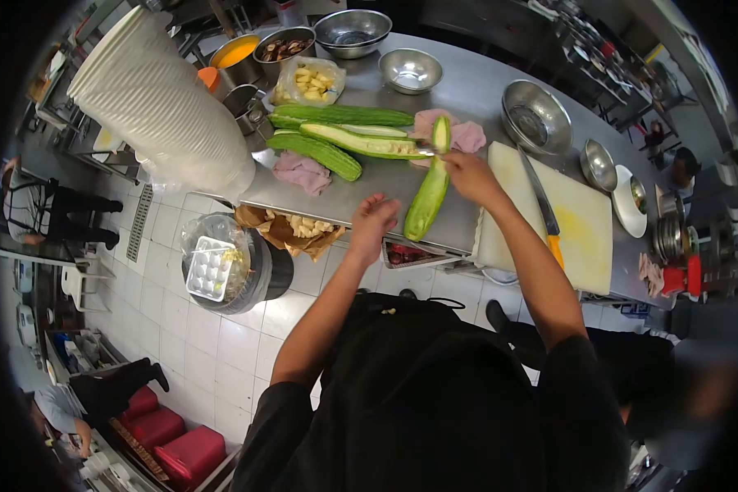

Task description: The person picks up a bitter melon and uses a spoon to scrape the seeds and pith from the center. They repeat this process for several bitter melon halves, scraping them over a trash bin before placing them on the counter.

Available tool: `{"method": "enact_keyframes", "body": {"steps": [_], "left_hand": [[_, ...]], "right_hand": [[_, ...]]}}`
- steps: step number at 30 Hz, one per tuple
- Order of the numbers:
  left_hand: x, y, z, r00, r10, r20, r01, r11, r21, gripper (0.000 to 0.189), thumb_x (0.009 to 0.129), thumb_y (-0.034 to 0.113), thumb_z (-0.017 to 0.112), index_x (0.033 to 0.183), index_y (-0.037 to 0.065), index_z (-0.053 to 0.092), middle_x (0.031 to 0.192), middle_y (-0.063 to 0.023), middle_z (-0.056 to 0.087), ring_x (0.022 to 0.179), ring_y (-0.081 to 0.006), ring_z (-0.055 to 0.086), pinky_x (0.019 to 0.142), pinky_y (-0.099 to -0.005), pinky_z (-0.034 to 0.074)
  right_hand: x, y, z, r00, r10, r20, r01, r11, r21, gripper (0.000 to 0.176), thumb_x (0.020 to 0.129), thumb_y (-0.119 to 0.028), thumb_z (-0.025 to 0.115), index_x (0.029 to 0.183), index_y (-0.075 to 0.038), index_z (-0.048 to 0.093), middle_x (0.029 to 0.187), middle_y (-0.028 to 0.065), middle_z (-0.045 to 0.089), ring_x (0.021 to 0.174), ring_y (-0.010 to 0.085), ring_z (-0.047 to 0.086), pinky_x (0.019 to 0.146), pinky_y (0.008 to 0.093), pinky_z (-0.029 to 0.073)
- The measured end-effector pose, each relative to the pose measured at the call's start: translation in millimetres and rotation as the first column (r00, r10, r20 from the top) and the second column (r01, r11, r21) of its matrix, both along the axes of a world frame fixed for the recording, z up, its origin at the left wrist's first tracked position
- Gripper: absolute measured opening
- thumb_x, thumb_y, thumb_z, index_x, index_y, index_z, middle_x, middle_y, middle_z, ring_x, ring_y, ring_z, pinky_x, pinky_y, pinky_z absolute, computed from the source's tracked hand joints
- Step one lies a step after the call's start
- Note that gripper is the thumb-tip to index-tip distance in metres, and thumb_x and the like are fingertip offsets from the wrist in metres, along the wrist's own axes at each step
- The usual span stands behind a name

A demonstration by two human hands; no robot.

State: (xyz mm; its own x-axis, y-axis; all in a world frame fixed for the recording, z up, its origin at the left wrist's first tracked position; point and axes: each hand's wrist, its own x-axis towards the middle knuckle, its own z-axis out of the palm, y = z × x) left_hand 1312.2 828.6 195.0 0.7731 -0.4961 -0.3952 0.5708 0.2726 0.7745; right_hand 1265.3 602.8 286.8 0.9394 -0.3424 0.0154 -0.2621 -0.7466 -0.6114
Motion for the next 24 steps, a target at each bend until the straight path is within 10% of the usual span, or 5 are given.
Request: {"method": "enact_keyframes", "body": {"steps": [4, 7, 16, 22, 24], "left_hand": [[-35.3, -16.1, 11.6, 0.678, -0.315, 0.664, -0.198, 0.792, 0.578, 0.065, 0.077, 0.033, 0.076, 0.125, -0.005, 0.053, 0.11, -0.0196, 0.059, 0.099, -0.0337, 0.057, 0.088, -0.0386, 0.046], [-45.3, -27.6, 10.0, 0.477, -0.4, 0.783, -0.365, 0.72, 0.59, 0.059, 0.077, 0.032, 0.074, 0.12, -0.004, 0.057, 0.105, -0.0205, 0.058, 0.097, -0.0382, 0.056, 0.088, -0.0424, 0.045], [-40.3, -44.2, -2.7, 0.44, -0.473, 0.763, -0.388, 0.667, 0.637, 0.031, 0.081, 0.018, 0.066, 0.104, -0.002, 0.065, 0.094, -0.0187, 0.063, 0.087, -0.0382, 0.06, 0.079, -0.0454, 0.048], [-25.5, -20.0, -7.6, 0.763, -0.262, 0.591, -0.19, 0.783, 0.593, 0.025, 0.084, 0.019, 0.067, 0.1, -0.001, 0.065, 0.09, -0.0135, 0.064, 0.075, -0.0287, 0.064, 0.065, -0.0416, 0.053], [-21.4, -17.6, -3.8, 0.958, -0.095, 0.271, -0.024, 0.915, 0.403, 0.027, 0.086, 0.021, 0.067, 0.103, 0.001, 0.064, 0.093, -0.0096, 0.064, 0.076, -0.0252, 0.064, 0.064, -0.04, 0.054]], "right_hand": [[-21.9, -26.7, -12.4, 0.985, -0.156, -0.071, 0.142, 0.975, -0.172, 0.037, 0.082, -0.011, 0.05, 0.116, -0.005, 0.065, 0.106, 0.0233, 0.065, 0.1, 0.0412, 0.061, 0.091, 0.0466, 0.046], [-23.5, -33.3, -11.0, 0.977, -0.185, -0.105, 0.154, 0.956, -0.252, 0.042, 0.079, -0.007, 0.05, 0.119, -0.005, 0.063, 0.106, 0.0235, 0.065, 0.1, 0.0417, 0.061, 0.091, 0.0473, 0.046], [2.2, -6.2, 16.6, 0.958, -0.147, -0.247, 0.017, 0.888, -0.459, 0.034, 0.083, -0.01, 0.046, 0.11, -0.006, 0.066, 0.103, 0.0196, 0.067, 0.1, 0.0358, 0.063, 0.088, 0.045, 0.049], [18.1, 0.6, 12.9, 0.925, -0.065, -0.374, -0.177, 0.798, -0.576, 0.027, 0.086, -0.011, 0.046, 0.1, -0.004, 0.068, 0.102, 0.019, 0.068, 0.099, 0.033, 0.065, 0.085, 0.044, 0.05], [22.6, 7.3, 19.3, 0.916, -0.069, -0.394, -0.192, 0.79, -0.583, 0.026, 0.086, -0.012, 0.047, 0.097, -0.003, 0.069, 0.102, 0.0189, 0.068, 0.099, 0.0324, 0.065, 0.084, 0.0437, 0.051]]}}
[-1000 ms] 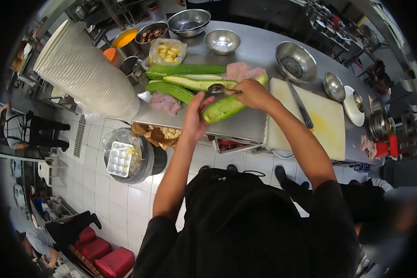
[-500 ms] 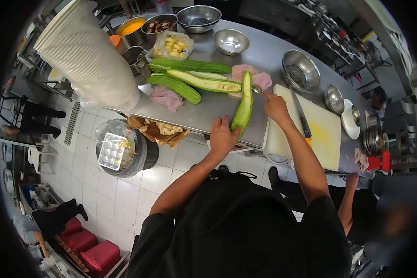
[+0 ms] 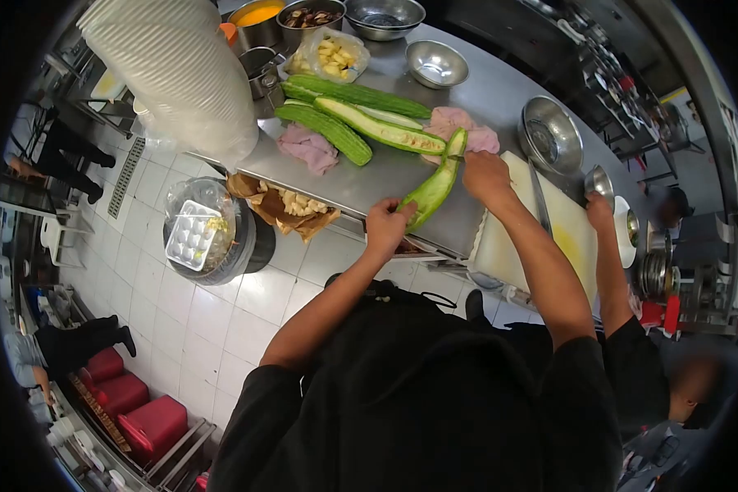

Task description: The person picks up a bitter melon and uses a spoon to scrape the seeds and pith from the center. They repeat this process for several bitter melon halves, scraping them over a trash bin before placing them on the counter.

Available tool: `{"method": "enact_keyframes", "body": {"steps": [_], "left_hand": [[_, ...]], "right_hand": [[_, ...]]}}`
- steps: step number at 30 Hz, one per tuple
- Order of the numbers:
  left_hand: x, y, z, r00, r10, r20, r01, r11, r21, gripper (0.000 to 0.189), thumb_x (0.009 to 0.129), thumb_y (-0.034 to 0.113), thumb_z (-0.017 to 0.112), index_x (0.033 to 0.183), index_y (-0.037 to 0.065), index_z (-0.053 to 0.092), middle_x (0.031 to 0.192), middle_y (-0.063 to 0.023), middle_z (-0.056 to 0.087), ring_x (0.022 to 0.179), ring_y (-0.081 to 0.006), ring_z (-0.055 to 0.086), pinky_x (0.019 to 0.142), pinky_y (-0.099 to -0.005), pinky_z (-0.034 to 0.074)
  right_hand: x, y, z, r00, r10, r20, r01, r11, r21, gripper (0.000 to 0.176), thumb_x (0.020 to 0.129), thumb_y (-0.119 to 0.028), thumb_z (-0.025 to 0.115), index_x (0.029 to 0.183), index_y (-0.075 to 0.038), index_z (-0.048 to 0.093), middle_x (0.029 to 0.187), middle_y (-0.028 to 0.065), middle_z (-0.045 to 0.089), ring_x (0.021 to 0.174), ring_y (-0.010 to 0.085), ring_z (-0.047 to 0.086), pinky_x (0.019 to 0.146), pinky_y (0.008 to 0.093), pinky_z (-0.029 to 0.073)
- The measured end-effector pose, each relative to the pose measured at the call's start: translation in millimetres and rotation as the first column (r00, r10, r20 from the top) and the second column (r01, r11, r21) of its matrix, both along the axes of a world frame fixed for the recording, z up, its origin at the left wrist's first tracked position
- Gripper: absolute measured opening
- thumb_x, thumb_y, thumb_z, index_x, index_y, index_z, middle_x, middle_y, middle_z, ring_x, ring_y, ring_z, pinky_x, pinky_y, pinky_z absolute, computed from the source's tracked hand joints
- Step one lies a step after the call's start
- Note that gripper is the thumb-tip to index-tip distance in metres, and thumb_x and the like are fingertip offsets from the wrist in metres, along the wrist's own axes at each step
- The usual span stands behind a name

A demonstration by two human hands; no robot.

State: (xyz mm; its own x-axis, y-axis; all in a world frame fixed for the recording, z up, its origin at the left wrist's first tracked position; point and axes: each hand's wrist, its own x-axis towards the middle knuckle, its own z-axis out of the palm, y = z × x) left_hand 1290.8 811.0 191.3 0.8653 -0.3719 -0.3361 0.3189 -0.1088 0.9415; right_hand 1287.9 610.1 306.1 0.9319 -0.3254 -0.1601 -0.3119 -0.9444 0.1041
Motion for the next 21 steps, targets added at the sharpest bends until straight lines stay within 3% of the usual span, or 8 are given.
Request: {"method": "enact_keyframes", "body": {"steps": [1, 4, 7, 10, 12, 15, 18, 21], "left_hand": [[1.5, 0.3, 3.4, 0.978, 0.008, -0.207, -0.037, 0.99, -0.135, 0.027, 0.088, 0.023, 0.066, 0.104, 0.001, 0.063, 0.095, -0.0077, 0.064, 0.077, -0.0234, 0.064, 0.064, -0.0392, 0.054], [2.1, -0.5, 6.6, 0.889, -0.038, -0.456, -0.19, 0.876, -0.443, 0.032, 0.091, 0.026, 0.063, 0.112, 0.002, 0.058, 0.1, -0.0056, 0.062, 0.083, -0.0217, 0.062, 0.068, -0.0405, 0.054], [1.1, 1.8, 15.0, 0.828, -0.056, -0.558, -0.28, 0.821, -0.498, 0.03, 0.09, 0.024, 0.065, 0.11, 0.002, 0.059, 0.097, -0.0071, 0.063, 0.086, -0.0165, 0.061, 0.072, -0.0312, 0.05], [4.2, 0.5, 5.2, 0.85, -0.119, -0.514, -0.193, 0.836, -0.513, 0.036, 0.097, 0.033, 0.05, 0.121, 0.006, 0.052, 0.105, -0.0081, 0.06, 0.101, -0.0198, 0.058, 0.08, -0.0411, 0.05], [3.5, 0.1, 4.3, 0.83, -0.127, -0.542, -0.211, 0.829, -0.517, 0.038, 0.098, 0.036, 0.048, 0.124, 0.008, 0.051, 0.108, -0.0083, 0.061, 0.101, -0.0197, 0.058, 0.083, -0.0396, 0.049], [3.4, -3.0, 8.0, 0.799, -0.138, -0.585, -0.251, 0.808, -0.533, 0.041, 0.1, 0.039, 0.043, 0.127, 0.008, 0.05, 0.114, -0.0089, 0.061, 0.103, -0.0202, 0.059, 0.084, -0.039, 0.048], [5.8, -4.6, 0.1, 0.787, -0.139, -0.602, -0.28, 0.789, -0.547, 0.044, 0.102, 0.04, 0.039, 0.129, 0.007, 0.049, 0.119, -0.0098, 0.06, 0.105, -0.0223, 0.058, 0.086, -0.0416, 0.048], [12.9, -4.6, 1.7, 0.75, -0.16, -0.642, -0.291, 0.791, -0.538, 0.045, 0.103, 0.041, 0.035, 0.129, 0.006, 0.048, 0.121, -0.011, 0.059, 0.108, -0.0252, 0.058, 0.089, -0.046, 0.048]], "right_hand": [[1.3, 3.5, 2.6, 1.0, -0.007, -0.013, 0.007, 1.0, -0.01, 0.025, 0.087, -0.012, 0.048, 0.096, -0.003, 0.069, 0.101, 0.0186, 0.068, 0.098, 0.0322, 0.066, 0.083, 0.0435, 0.052], [3.0, 15.5, 7.7, 0.999, -0.006, -0.054, 0.003, 0.998, -0.055, 0.023, 0.087, -0.013, 0.05, 0.093, -0.003, 0.07, 0.1, 0.0181, 0.068, 0.095, 0.0313, 0.067, 0.08, 0.0431, 0.053], [-4.1, 26.7, 8.8, 0.998, 0.031, -0.056, -0.037, 0.994, -0.105, 0.022, 0.086, -0.013, 0.051, 0.091, -0.003, 0.07, 0.097, 0.0181, 0.069, 0.092, 0.0306, 0.068, 0.078, 0.0428, 0.054], [-8.9, 33.8, 1.8, 0.998, 0.058, -0.01, -0.059, 0.99, -0.127, 0.021, 0.085, -0.013, 0.052, 0.088, -0.004, 0.071, 0.09, 0.0168, 0.07, 0.086, 0.0304, 0.069, 0.074, 0.042, 0.055], [-9.0, 38.9, -9.2, 0.999, 0.051, -0.017, -0.053, 0.985, -0.162, 0.021, 0.084, -0.013, 0.052, 0.086, -0.005, 0.071, 0.086, 0.0153, 0.071, 0.082, 0.0301, 0.07, 0.071, 0.0413, 0.055], [-23.6, 53.3, -16.9, 0.975, 0.218, -0.043, -0.222, 0.967, -0.129, 0.019, 0.083, -0.013, 0.055, 0.084, -0.005, 0.072, 0.082, 0.0148, 0.07, 0.078, 0.0308, 0.07, 0.068, 0.0413, 0.055], [-39.0, 95.4, 1.1, 0.968, 0.243, -0.065, -0.24, 0.97, 0.048, 0.016, 0.08, -0.014, 0.059, 0.083, -0.004, 0.071, 0.083, 0.0167, 0.07, 0.08, 0.0314, 0.07, 0.068, 0.0415, 0.055], [-42.5, 113.1, -1.8, 0.97, 0.231, -0.08, -0.225, 0.972, 0.07, 0.016, 0.078, -0.017, 0.063, 0.083, -0.004, 0.071, 0.083, 0.0178, 0.07, 0.08, 0.0325, 0.069, 0.068, 0.042, 0.055]]}}
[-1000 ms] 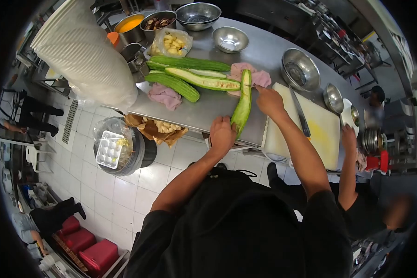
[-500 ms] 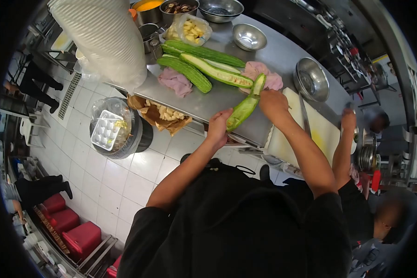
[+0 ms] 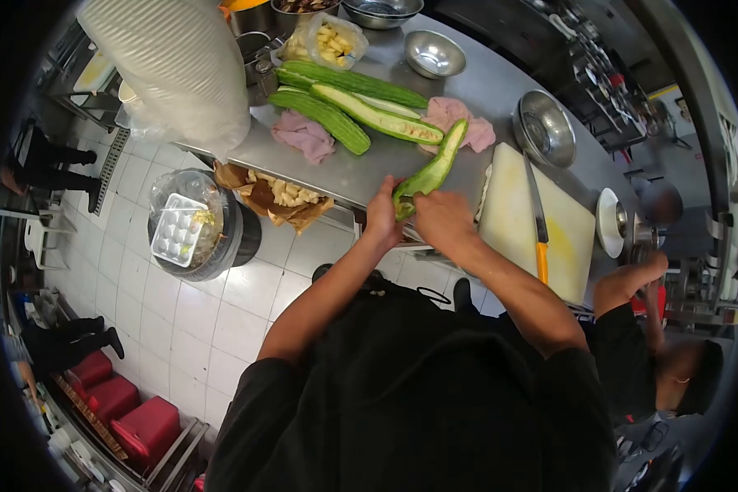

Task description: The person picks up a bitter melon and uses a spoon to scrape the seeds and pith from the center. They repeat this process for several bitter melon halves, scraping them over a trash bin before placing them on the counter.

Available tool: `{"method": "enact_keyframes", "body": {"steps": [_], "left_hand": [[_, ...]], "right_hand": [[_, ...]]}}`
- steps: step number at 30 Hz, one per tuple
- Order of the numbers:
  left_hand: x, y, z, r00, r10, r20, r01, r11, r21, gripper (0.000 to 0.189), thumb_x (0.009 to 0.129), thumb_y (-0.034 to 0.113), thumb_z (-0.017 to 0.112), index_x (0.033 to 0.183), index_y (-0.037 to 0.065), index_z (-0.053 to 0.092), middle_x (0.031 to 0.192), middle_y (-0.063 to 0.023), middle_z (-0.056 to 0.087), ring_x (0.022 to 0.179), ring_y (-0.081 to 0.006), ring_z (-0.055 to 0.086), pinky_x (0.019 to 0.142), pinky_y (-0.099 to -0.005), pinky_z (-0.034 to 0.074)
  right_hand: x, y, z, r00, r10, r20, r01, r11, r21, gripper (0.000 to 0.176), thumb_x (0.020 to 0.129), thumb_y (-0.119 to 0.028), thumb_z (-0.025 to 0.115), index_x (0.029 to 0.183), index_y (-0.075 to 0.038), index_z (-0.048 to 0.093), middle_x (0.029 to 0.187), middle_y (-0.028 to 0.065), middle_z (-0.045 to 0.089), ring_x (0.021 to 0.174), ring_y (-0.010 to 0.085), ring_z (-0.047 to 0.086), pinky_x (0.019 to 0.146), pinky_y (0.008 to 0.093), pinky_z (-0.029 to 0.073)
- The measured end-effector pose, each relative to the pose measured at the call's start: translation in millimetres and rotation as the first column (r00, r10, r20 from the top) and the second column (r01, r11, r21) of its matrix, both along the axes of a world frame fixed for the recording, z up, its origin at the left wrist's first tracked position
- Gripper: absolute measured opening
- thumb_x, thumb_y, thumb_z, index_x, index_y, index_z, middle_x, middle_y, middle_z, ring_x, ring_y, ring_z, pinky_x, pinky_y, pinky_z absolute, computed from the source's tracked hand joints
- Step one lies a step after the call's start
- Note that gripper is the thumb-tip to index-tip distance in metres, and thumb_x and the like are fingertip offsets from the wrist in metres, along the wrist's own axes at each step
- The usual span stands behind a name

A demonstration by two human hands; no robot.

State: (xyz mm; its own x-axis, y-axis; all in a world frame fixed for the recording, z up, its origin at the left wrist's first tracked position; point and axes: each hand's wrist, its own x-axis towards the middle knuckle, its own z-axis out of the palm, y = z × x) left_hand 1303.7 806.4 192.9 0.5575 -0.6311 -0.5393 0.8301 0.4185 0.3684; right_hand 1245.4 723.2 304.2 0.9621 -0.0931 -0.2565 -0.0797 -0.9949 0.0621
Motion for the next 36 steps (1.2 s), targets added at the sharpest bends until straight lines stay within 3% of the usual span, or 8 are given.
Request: {"method": "enact_keyframes", "body": {"steps": [7, 16, 24, 27, 29, 31, 34, 36], "left_hand": [[-3.8, -1.2, 5.8, 1.0, 0.02, -0.004, -0.02, 1.0, -0.004, 0.046, 0.102, 0.042, 0.035, 0.126, 0.006, 0.049, 0.12, -0.0123, 0.059, 0.107, -0.0278, 0.059, 0.088, -0.0508, 0.048], [0.6, -16.0, -19.1, 0.985, 0.17, -0.028, -0.168, 0.983, 0.07, 0.035, 0.1, 0.034, 0.046, 0.113, 0.005, 0.061, 0.105, -0.0098, 0.064, 0.092, -0.0221, 0.063, 0.077, -0.0366, 0.051], [-1.1, -13.8, -9.5, 0.99, 0.103, -0.097, -0.103, 0.995, 0.003, 0.042, 0.101, 0.04, 0.039, 0.123, 0.006, 0.052, 0.113, -0.0135, 0.061, 0.097, -0.0299, 0.06, 0.086, -0.0479, 0.048], [2.1, -8.2, -5.2, 0.991, 0.068, -0.113, -0.075, 0.996, -0.058, 0.054, 0.1, 0.048, 0.038, 0.132, 0.006, 0.047, 0.124, -0.0146, 0.057, 0.108, -0.0321, 0.056, 0.094, -0.0508, 0.044], [4.6, 2.0, 10.7, 0.995, 0.026, -0.096, -0.036, 0.994, -0.102, 0.067, 0.097, 0.058, 0.036, 0.14, 0.007, 0.042, 0.136, -0.0146, 0.048, 0.122, -0.034, 0.049, 0.105, -0.0495, 0.034], [9.4, 1.5, 4.5, 0.999, 0.047, -0.008, -0.047, 0.995, -0.086, 0.067, 0.097, 0.058, 0.036, 0.142, 0.008, 0.041, 0.136, -0.0154, 0.048, 0.123, -0.0342, 0.047, 0.107, -0.0459, 0.032], [11.9, 11.8, 19.4, 0.926, 0.061, 0.373, -0.13, 0.978, 0.164, 0.065, 0.096, 0.048, 0.046, 0.141, 0.001, 0.04, 0.137, -0.0184, 0.045, 0.124, -0.0337, 0.045, 0.107, -0.0422, 0.032], [6.6, 27.6, 37.6, 0.681, -0.075, 0.728, -0.307, 0.874, 0.378, 0.065, 0.093, 0.041, 0.055, 0.14, -0.002, 0.04, 0.137, -0.0202, 0.043, 0.124, -0.0343, 0.043, 0.106, -0.0414, 0.032]], "right_hand": [[13.8, -23.4, -0.1, 0.994, -0.103, 0.029, 0.103, 0.995, -0.004, 0.018, 0.077, -0.019, 0.065, 0.081, -0.003, 0.071, 0.083, 0.0191, 0.069, 0.08, 0.033, 0.069, 0.071, 0.0427, 0.055], [-6.3, 14.5, 2.7, 0.997, -0.076, -0.012, 0.077, 0.983, 0.164, 0.02, 0.072, -0.015, 0.061, 0.08, 0.001, 0.069, 0.077, 0.0218, 0.067, 0.074, 0.0375, 0.067, 0.068, 0.0467, 0.053], [-28.2, 26.9, 1.3, 0.974, -0.224, -0.027, 0.224, 0.946, 0.236, 0.02, 0.074, -0.01, 0.056, 0.087, 0.001, 0.067, 0.09, 0.0231, 0.067, 0.077, 0.0386, 0.067, 0.072, 0.0476, 0.054], [-30.9, -1.9, -32.8, 0.972, -0.189, 0.142, 0.128, 0.924, 0.359, 0.018, 0.077, -0.011, 0.058, 0.088, -0.003, 0.069, 0.083, 0.0212, 0.068, 0.071, 0.0391, 0.065, 0.068, 0.047, 0.052], [-27.8, -19.0, -37.1, 0.935, -0.354, 0.005, 0.257, 0.689, 0.678, 0.017, 0.08, -0.013, 0.059, 0.089, -0.005, 0.071, 0.073, 0.0174, 0.066, 0.063, 0.0337, 0.063, 0.063, 0.0434, 0.05], [-25.1, -27.0, -40.0, 0.813, -0.509, -0.281, 0.458, 0.264, 0.849, 0.019, 0.085, -0.016, 0.06, 0.089, -0.002, 0.071, 0.057, 0.0093, 0.057, 0.054, 0.019, 0.056, 0.055, 0.0349, 0.044], [-20.6, -37.0, -24.7, 0.796, -0.468, -0.383, 0.503, 0.159, 0.85, 0.02, 0.086, -0.015, 0.058, 0.089, 0.001, 0.07, 0.058, 0.0051, 0.055, 0.054, 0.0118, 0.052, 0.053, 0.0304, 0.043], [-16.2, -34.8, -14.9, 0.803, -0.482, -0.35, 0.483, 0.182, 0.856, 0.021, 0.086, -0.016, 0.058, 0.087, 0.002, 0.068, 0.059, 0.0058, 0.057, 0.053, 0.0135, 0.053, 0.053, 0.0311, 0.044]]}}
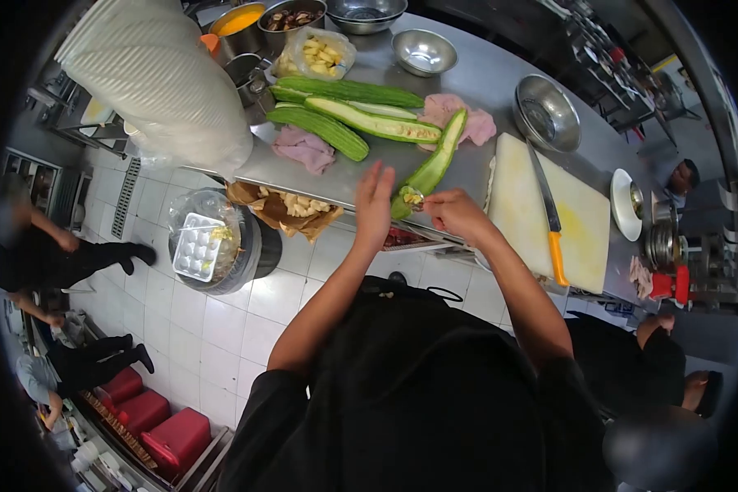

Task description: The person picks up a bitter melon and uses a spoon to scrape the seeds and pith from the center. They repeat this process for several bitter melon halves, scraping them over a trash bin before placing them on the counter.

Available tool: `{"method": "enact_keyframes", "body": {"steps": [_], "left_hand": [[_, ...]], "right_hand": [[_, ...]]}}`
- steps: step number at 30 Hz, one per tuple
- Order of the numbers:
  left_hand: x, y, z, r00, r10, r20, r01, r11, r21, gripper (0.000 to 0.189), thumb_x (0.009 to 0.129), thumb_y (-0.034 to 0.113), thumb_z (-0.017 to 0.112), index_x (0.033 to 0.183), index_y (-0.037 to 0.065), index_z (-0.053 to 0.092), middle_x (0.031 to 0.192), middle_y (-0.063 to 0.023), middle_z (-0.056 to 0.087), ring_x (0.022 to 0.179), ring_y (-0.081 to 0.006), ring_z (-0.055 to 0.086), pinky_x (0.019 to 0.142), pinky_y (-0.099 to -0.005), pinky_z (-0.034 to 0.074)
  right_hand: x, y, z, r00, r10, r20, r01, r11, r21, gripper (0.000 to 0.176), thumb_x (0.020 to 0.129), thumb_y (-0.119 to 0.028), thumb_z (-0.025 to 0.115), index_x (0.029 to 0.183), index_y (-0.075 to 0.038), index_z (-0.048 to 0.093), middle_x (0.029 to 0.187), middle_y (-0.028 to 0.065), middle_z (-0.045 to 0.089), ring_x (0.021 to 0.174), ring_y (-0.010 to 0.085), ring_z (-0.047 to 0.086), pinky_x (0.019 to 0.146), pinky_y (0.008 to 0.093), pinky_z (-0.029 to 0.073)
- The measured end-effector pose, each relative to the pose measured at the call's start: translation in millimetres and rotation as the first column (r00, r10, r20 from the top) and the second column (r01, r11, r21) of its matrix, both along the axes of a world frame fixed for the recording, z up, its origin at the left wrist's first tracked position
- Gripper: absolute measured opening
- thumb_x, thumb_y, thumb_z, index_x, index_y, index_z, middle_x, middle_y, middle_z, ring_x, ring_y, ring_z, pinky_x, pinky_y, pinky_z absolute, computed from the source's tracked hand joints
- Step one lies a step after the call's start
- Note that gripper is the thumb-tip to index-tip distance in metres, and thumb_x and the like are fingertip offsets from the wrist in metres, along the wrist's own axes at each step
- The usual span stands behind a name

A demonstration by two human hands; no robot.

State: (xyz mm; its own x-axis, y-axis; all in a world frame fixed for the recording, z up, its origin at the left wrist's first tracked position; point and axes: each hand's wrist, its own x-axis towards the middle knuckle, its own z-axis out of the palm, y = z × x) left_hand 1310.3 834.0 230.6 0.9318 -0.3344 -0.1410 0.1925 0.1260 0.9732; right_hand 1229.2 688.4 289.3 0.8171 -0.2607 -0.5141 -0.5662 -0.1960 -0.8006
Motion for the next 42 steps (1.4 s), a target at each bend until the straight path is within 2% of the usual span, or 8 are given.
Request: {"method": "enact_keyframes", "body": {"steps": [2, 5, 22, 26, 28, 30, 34, 42], "left_hand": [[-4.0, 19.7, 12.2, 0.859, -0.051, 0.509, -0.151, 0.926, 0.347, 0.067, 0.088, 0.035, 0.065, 0.139, -0.001, 0.041, 0.136, -0.0215, 0.042, 0.124, -0.0363, 0.042, 0.106, -0.0417, 0.031], [-6.7, 48.4, 23.8, 0.753, -0.066, 0.655, -0.232, 0.904, 0.358, 0.074, 0.077, 0.026, 0.076, 0.138, 0.003, 0.043, 0.133, -0.0214, 0.043, 0.123, -0.0363, 0.041, 0.103, -0.0416, 0.034], [55.8, 270.4, 51.8, 0.497, 0.075, 0.865, -0.592, 0.757, 0.275, 0.028, 0.079, 0.003, 0.072, 0.107, 0.003, 0.068, 0.112, -0.0147, 0.058, 0.086, -0.0233, 0.06, 0.071, -0.03, 0.051], [113.3, 352.1, 16.8, 0.517, 0.065, 0.854, -0.764, 0.485, 0.426, 0.028, 0.085, 0.012, 0.068, 0.111, 0.002, 0.067, 0.121, -0.0189, 0.058, 0.101, -0.0341, 0.06, 0.081, -0.039, 0.051], [136.3, 392.8, -29.6, 0.531, -0.075, 0.844, -0.843, 0.053, 0.535, 0.033, 0.087, 0.02, 0.067, 0.115, 0.003, 0.066, 0.125, -0.0222, 0.056, 0.11, -0.0398, 0.056, 0.09, -0.0449, 0.047], [129.9, 413.2, -54.4, 0.74, 0.02, 0.672, -0.668, -0.092, 0.738, 0.03, 0.084, 0.022, 0.068, 0.106, 0.001, 0.069, 0.125, -0.0245, 0.055, 0.113, -0.0427, 0.053, 0.094, -0.047, 0.045], [115.1, 411.2, -98.5, 0.872, -0.023, 0.489, -0.48, 0.157, 0.863, 0.018, 0.08, 0.016, 0.069, 0.084, -0.001, 0.071, 0.097, -0.023, 0.066, 0.091, -0.0392, 0.061, 0.082, -0.0443, 0.048], [55.1, 188.1, -55.4, 0.918, -0.144, 0.369, -0.101, 0.816, 0.569, 0.028, 0.089, 0.023, 0.067, 0.103, -0.001, 0.069, 0.086, -0.0191, 0.069, 0.081, -0.0245, 0.068, 0.072, -0.0328, 0.052]], "right_hand": [[8.0, -1.5, 1.6, 0.994, 0.11, 0.013, -0.108, 0.99, -0.087, 0.021, 0.086, -0.016, 0.057, 0.087, 0.002, 0.068, 0.06, 0.0068, 0.059, 0.053, 0.0145, 0.055, 0.053, 0.0314, 0.044], [21.3, 26.2, 24.7, 0.973, 0.23, 0.011, -0.226, 0.962, -0.155, 0.021, 0.083, -0.014, 0.055, 0.085, 0.003, 0.067, 0.061, 0.0109, 0.062, 0.055, 0.0176, 0.058, 0.056, 0.0336, 0.047], [144.8, 248.8, 35.2, 0.549, 0.728, 0.411, -0.534, 0.684, -0.497, 0.019, 0.071, -0.01, 0.056, 0.079, 0.002, 0.068, 0.076, 0.0273, 0.063, 0.079, 0.0407, 0.066, 0.073, 0.0493, 0.051], [151.4, 263.6, 51.3, 0.666, 0.693, 0.275, -0.545, 0.704, -0.456, 0.021, 0.073, -0.009, 0.057, 0.079, 0.008, 0.068, 0.08, 0.0316, 0.063, 0.085, 0.0399, 0.067, 0.078, 0.0476, 0.052], [145.4, 247.5, 24.8, 0.746, 0.606, 0.276, -0.454, 0.766, -0.455, 0.02, 0.074, -0.01, 0.057, 0.083, 0.003, 0.07, 0.079, 0.0291, 0.064, 0.082, 0.0408, 0.066, 0.076, 0.0478, 0.051], [127.4, 211.0, 9.2, 0.818, 0.507, 0.272, -0.356, 0.818, -0.452, 0.021, 0.074, -0.011, 0.058, 0.087, 0.001, 0.07, 0.079, 0.0277, 0.064, 0.08, 0.0414, 0.066, 0.075, 0.0476, 0.051], [58.6, 109.3, -21.9, 0.957, 0.043, 0.287, 0.065, 0.932, -0.358, 0.025, 0.078, -0.019, 0.063, 0.094, 0.001, 0.068, 0.077, 0.0214, 0.066, 0.067, 0.0269, 0.066, 0.064, 0.0388, 0.05], [9.7, 42.7, -69.7, 0.813, -0.493, 0.309, 0.577, 0.754, -0.315, 0.044, 0.07, -0.032, 0.078, 0.09, 0.006, 0.067, 0.078, 0.019, 0.069, 0.073, 0.0301, 0.067, 0.069, 0.0374, 0.051]]}}
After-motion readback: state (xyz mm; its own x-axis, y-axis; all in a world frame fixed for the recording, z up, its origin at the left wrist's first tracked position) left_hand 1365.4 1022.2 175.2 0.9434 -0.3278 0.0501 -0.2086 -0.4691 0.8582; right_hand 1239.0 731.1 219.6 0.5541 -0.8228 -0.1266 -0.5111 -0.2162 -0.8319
